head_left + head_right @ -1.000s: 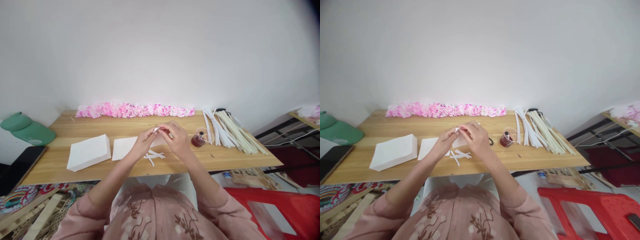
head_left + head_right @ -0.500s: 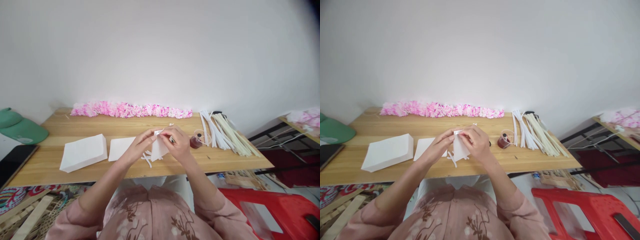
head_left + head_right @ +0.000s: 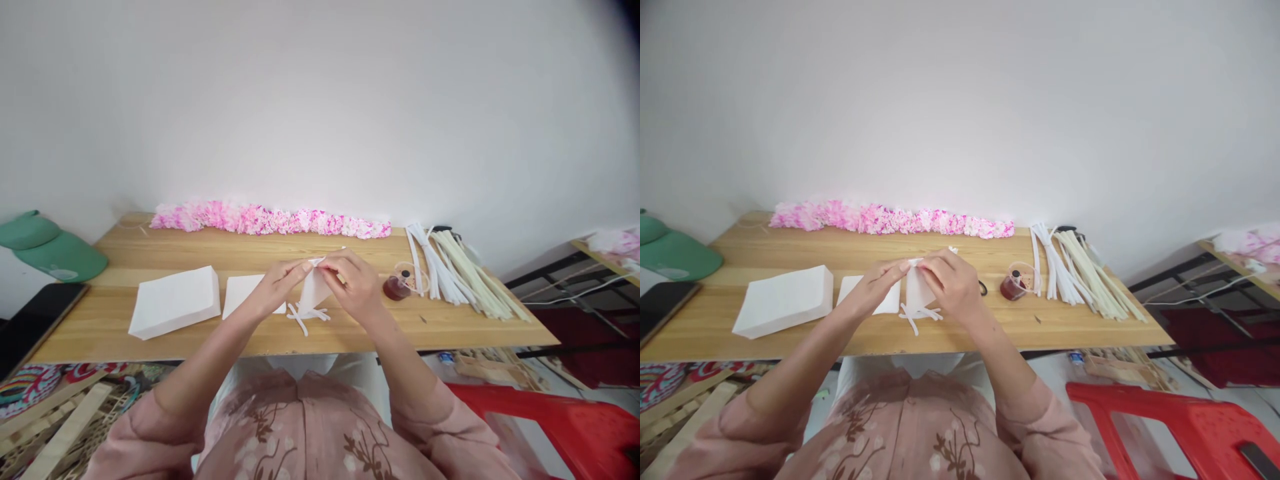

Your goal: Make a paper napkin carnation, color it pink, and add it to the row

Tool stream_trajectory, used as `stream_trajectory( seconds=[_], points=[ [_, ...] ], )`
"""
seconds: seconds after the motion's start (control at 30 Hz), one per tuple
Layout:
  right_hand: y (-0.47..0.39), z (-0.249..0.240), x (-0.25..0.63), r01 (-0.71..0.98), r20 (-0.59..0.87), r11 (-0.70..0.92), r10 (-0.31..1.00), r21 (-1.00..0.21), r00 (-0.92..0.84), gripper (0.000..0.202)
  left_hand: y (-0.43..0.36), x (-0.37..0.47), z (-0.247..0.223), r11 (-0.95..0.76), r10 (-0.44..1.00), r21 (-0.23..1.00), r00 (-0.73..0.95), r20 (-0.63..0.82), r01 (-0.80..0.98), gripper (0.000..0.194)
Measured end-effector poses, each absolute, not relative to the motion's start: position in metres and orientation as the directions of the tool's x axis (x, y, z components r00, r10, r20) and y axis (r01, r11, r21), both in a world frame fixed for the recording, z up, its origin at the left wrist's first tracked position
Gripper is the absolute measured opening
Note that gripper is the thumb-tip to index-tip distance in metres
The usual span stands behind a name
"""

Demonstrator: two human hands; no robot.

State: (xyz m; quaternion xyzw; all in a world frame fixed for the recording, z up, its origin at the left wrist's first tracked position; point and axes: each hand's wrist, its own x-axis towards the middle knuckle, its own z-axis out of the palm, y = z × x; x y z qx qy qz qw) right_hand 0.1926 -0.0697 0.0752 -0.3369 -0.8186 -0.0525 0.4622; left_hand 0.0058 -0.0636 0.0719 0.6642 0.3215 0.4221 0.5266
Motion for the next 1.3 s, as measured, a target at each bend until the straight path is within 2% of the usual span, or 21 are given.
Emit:
stream_trajectory(
  seconds=[0.13,0.43,0.6,0.83,0.93,1.0,1.1,1.2,1.27,1.3],
  points=[
    [-0.07,0.076,0.191,0.641,0.781,0.744,0.509,-0.188,-0.362,0.015,-0.061,0.007,0.073,-0.231,0.888,0.973,0.413,0.202,0.022,0.038],
    [-0.069,0.075,0.192,0.617,0.753,0.754,0.538,-0.227,-0.38,0.015,-0.06,0.012,0.081,-0.078,0.942,0.997,0.325,0.083,-0.028,0.029],
    [-0.069,0.079,0.194,0.608,0.743,0.759,0.543,-0.234,-0.391,0.013,-0.056,0.01,0.078,-0.049,0.928,0.996,0.367,0.072,-0.071,0.027],
    [-0.068,0.083,0.191,0.645,0.721,0.714,0.595,-0.272,-0.354,0.012,-0.057,0.009,0.075,-0.107,0.861,0.987,0.485,0.151,-0.118,0.036],
    [-0.062,0.083,0.191,0.615,0.695,0.702,0.641,-0.358,-0.326,0.012,-0.053,0.013,0.068,-0.094,0.909,0.987,0.394,0.137,-0.127,0.04],
    [-0.052,0.079,0.197,0.579,0.683,0.671,0.687,-0.464,-0.248,0.017,-0.046,0.014,0.059,-0.05,0.951,0.987,0.293,0.094,-0.154,0.042],
    [-0.033,0.065,0.213,0.474,0.615,0.566,0.786,-0.675,-0.064,0.048,-0.033,0.015,0.048,0.005,0.974,0.972,0.221,0.048,-0.235,0.042],
    [-0.015,0.045,0.227,0.237,0.383,0.387,0.921,-0.891,-0.065,0.085,-0.024,0.016,0.043,0.019,0.978,0.954,0.205,0.044,-0.298,0.039],
    [-0.01,0.034,0.229,0.077,0.227,0.239,0.964,-0.968,-0.138,0.097,-0.02,0.02,0.044,0.022,0.974,0.945,0.219,0.053,-0.327,0.037],
    [-0.009,0.03,0.229,0.027,0.178,0.185,0.968,-0.982,-0.176,0.095,-0.019,0.022,0.045,0.022,0.971,0.94,0.232,0.061,-0.34,0.037]
  ],
)
